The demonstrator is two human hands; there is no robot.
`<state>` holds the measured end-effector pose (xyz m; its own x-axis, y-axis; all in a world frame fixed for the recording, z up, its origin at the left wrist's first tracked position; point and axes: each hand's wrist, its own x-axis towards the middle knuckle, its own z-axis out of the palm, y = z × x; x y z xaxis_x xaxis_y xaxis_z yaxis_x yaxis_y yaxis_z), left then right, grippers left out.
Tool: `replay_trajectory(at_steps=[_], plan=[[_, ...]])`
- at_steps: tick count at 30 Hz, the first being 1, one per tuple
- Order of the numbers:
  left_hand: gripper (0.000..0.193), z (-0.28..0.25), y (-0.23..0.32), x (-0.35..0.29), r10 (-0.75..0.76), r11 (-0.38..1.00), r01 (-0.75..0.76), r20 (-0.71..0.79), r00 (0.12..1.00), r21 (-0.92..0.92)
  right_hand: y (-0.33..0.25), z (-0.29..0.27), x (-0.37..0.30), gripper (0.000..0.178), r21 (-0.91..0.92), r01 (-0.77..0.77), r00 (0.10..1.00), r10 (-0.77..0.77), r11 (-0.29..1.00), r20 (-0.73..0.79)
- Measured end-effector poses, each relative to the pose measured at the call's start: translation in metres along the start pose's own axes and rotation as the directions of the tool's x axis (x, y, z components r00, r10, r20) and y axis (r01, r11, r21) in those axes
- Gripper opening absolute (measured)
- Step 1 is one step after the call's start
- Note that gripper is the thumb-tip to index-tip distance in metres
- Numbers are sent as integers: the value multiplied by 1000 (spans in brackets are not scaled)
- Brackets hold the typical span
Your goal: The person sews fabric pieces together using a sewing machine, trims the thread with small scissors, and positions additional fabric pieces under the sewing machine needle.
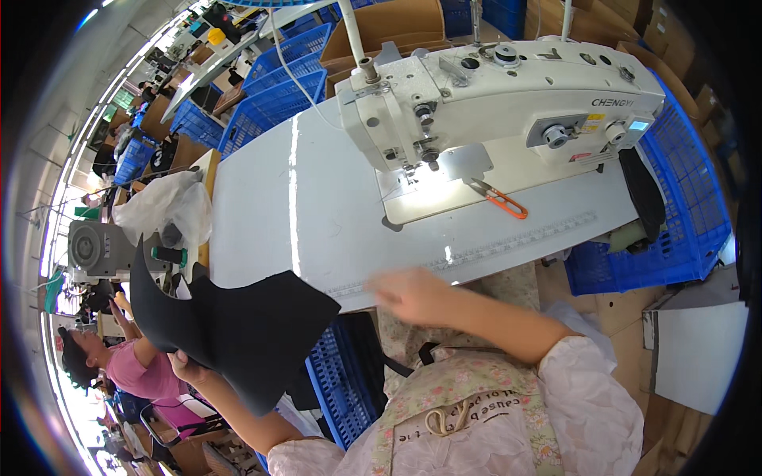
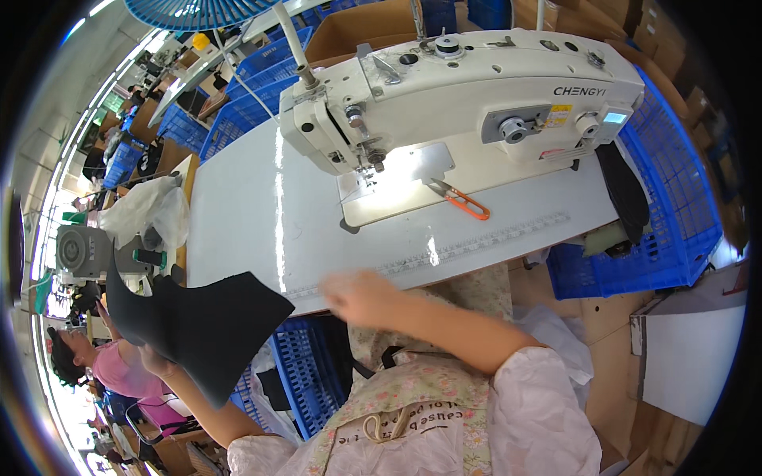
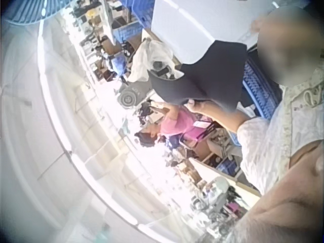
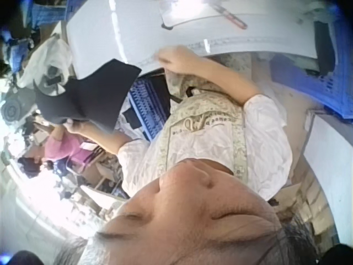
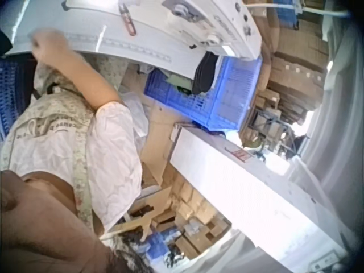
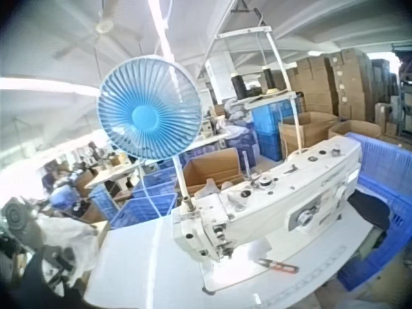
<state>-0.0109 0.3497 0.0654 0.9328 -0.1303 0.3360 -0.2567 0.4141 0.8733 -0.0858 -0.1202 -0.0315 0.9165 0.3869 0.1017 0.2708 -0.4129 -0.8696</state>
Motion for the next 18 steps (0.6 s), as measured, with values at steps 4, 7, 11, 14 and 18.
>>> replay_trajectory(at_steps=[4, 7, 11, 14, 18], plan=[[66, 16, -4, 3, 13, 997, -4, 116, 993, -83, 54, 9, 79, 36, -551, 87, 742, -423, 830, -520], [67, 31, -7, 14, 25, 990, 3, 200, 979, -138, 62, 22, 97, 47, -645, 150, 881, -397, 749, -256], [64, 35, -15, 26, 4, 992, 24, 228, 974, -123, -26, 16, 28, 31, -228, 264, 874, -133, 937, 467], [62, 43, -26, 27, -34, 990, 65, 246, 969, -122, -40, -25, -19, 22, -93, 140, 869, -77, 986, 489], [59, 58, -37, 34, -59, 989, 93, 268, 962, -117, 28, -36, -69, 25, -457, -96, 944, -65, 884, -324]])
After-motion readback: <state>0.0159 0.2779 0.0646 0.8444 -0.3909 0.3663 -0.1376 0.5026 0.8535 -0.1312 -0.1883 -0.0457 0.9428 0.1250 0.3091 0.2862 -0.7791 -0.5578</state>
